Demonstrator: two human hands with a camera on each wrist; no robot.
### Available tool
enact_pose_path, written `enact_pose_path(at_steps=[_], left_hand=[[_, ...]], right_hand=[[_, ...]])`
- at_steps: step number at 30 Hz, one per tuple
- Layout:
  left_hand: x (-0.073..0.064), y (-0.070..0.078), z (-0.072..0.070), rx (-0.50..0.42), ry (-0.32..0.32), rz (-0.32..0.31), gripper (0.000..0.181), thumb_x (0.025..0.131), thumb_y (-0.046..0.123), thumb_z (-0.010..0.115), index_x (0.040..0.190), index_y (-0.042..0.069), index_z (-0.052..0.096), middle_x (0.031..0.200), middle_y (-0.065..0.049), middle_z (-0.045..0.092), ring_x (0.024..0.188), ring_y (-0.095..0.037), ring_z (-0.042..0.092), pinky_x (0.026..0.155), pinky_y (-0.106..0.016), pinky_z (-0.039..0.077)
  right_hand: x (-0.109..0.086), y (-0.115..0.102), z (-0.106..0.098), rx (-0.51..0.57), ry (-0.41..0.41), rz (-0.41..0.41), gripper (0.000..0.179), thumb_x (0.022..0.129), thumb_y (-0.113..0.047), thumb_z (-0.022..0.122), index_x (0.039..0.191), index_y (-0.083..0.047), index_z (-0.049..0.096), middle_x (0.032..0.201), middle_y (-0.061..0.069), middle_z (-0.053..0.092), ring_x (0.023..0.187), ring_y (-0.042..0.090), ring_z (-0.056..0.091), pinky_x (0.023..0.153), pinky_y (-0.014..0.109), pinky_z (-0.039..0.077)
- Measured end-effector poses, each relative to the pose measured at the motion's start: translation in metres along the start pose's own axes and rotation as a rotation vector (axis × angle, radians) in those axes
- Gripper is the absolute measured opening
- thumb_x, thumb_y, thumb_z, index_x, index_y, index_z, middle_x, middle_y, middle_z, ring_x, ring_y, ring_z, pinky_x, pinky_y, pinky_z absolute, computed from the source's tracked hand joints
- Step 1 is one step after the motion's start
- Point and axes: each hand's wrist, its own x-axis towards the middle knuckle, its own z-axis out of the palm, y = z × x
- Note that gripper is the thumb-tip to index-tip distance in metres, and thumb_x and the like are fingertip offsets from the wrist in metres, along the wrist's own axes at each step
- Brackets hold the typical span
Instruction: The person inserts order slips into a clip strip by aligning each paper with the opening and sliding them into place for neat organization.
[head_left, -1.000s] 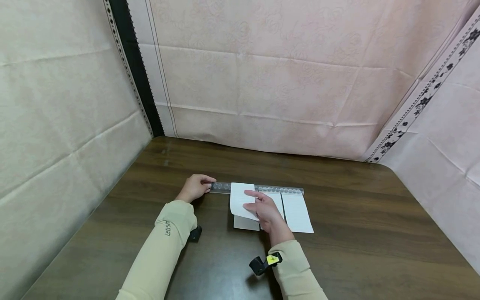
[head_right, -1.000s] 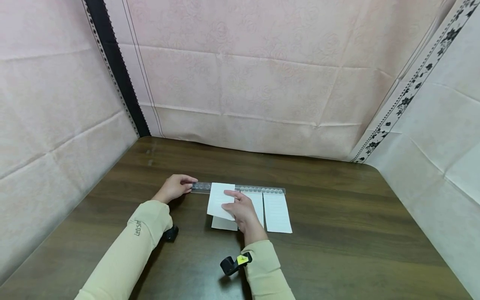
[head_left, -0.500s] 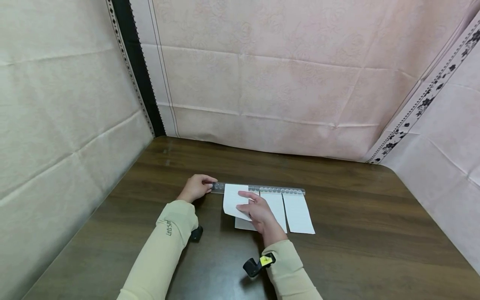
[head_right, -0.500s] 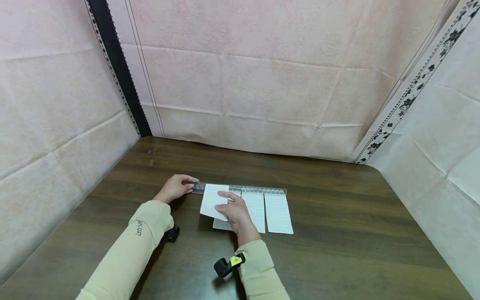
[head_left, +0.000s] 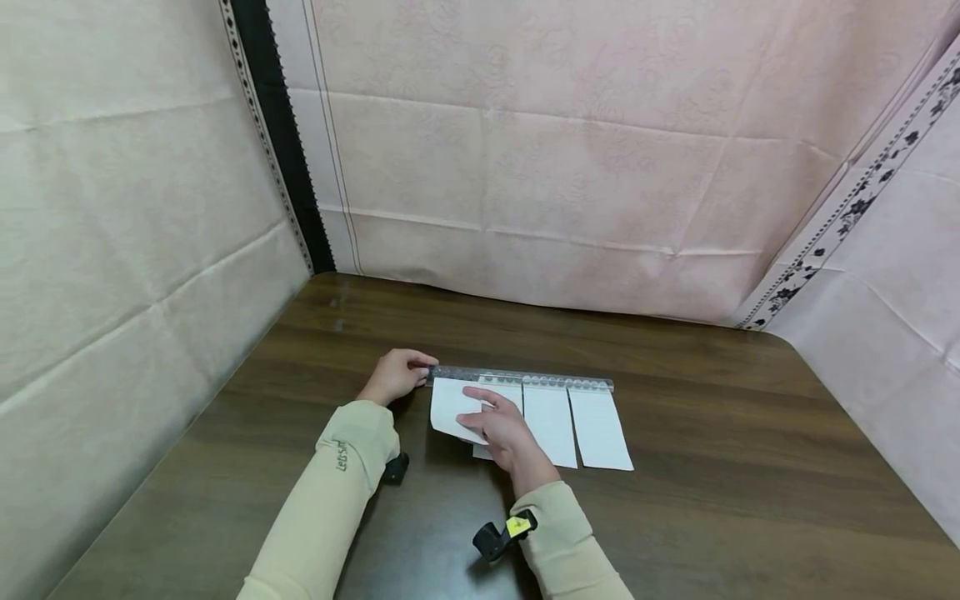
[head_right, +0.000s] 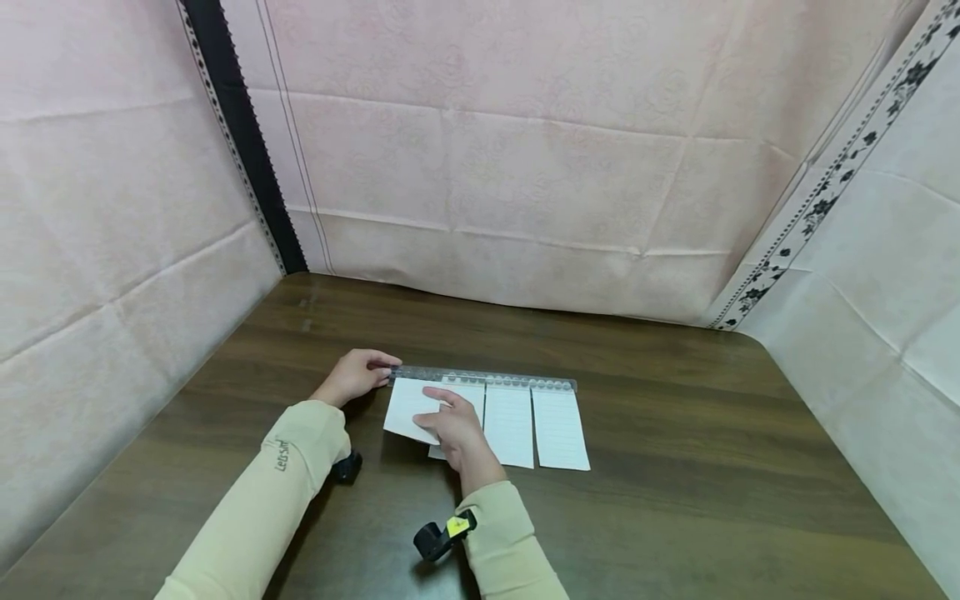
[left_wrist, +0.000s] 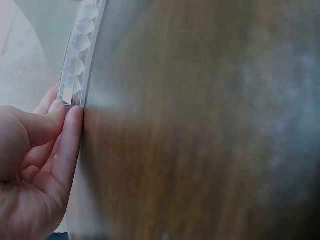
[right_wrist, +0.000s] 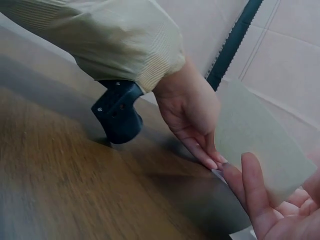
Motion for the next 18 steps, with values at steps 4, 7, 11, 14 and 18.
enact_pose_path(at_steps=[4, 7, 11, 14, 18], left_hand=[[-0.001, 0.000, 0.000, 0.005, 0.006, 0.003, 0.021, 0.092, 0.000, 0.055, 0.107, 0.003, 0.070, 0.104, -0.012, 0.065, 0.083, -0.015, 0.062, 0.072, -0.027, 0.052], [-0.001, 0.000, 0.001, 0.008, 0.012, -0.002, 0.021, 0.092, 0.001, 0.056, 0.107, 0.004, 0.070, 0.104, -0.011, 0.065, 0.084, -0.015, 0.062, 0.073, -0.027, 0.052], [-0.001, -0.001, 0.002, 0.024, 0.021, -0.001, 0.020, 0.091, 0.002, 0.057, 0.106, 0.006, 0.070, 0.104, -0.010, 0.065, 0.083, -0.014, 0.061, 0.072, -0.026, 0.051], [-0.002, -0.001, 0.002, 0.045, 0.025, 0.016, 0.020, 0.091, 0.003, 0.058, 0.106, 0.007, 0.071, 0.102, -0.009, 0.066, 0.081, -0.014, 0.060, 0.071, -0.026, 0.051], [-0.001, -0.001, 0.001, 0.035, 0.024, 0.015, 0.019, 0.091, 0.003, 0.058, 0.104, 0.007, 0.071, 0.102, -0.009, 0.066, 0.080, -0.014, 0.060, 0.070, -0.026, 0.051]], right_hand=[[0.001, 0.001, 0.005, -0.007, -0.007, 0.001, 0.045, 0.082, 0.007, 0.064, 0.125, -0.004, 0.058, 0.148, 0.024, 0.022, 0.136, 0.034, 0.017, 0.105, 0.048, 0.026], [0.002, 0.003, 0.007, -0.018, -0.016, 0.003, 0.045, 0.082, 0.005, 0.065, 0.125, -0.005, 0.058, 0.147, 0.024, 0.023, 0.134, 0.034, 0.022, 0.104, 0.049, 0.026], [0.005, 0.005, 0.010, -0.029, -0.035, 0.011, 0.045, 0.083, 0.004, 0.064, 0.127, -0.005, 0.056, 0.147, 0.022, 0.024, 0.126, 0.033, 0.036, 0.101, 0.050, 0.031], [0.008, 0.005, 0.013, -0.010, -0.048, 0.018, 0.046, 0.084, 0.004, 0.063, 0.128, -0.004, 0.054, 0.147, 0.021, 0.026, 0.112, 0.028, 0.050, 0.094, 0.047, 0.040], [0.010, 0.002, 0.014, 0.043, -0.054, 0.023, 0.048, 0.084, 0.008, 0.061, 0.130, -0.001, 0.052, 0.144, 0.021, 0.029, 0.090, 0.021, 0.057, 0.083, 0.040, 0.050]])
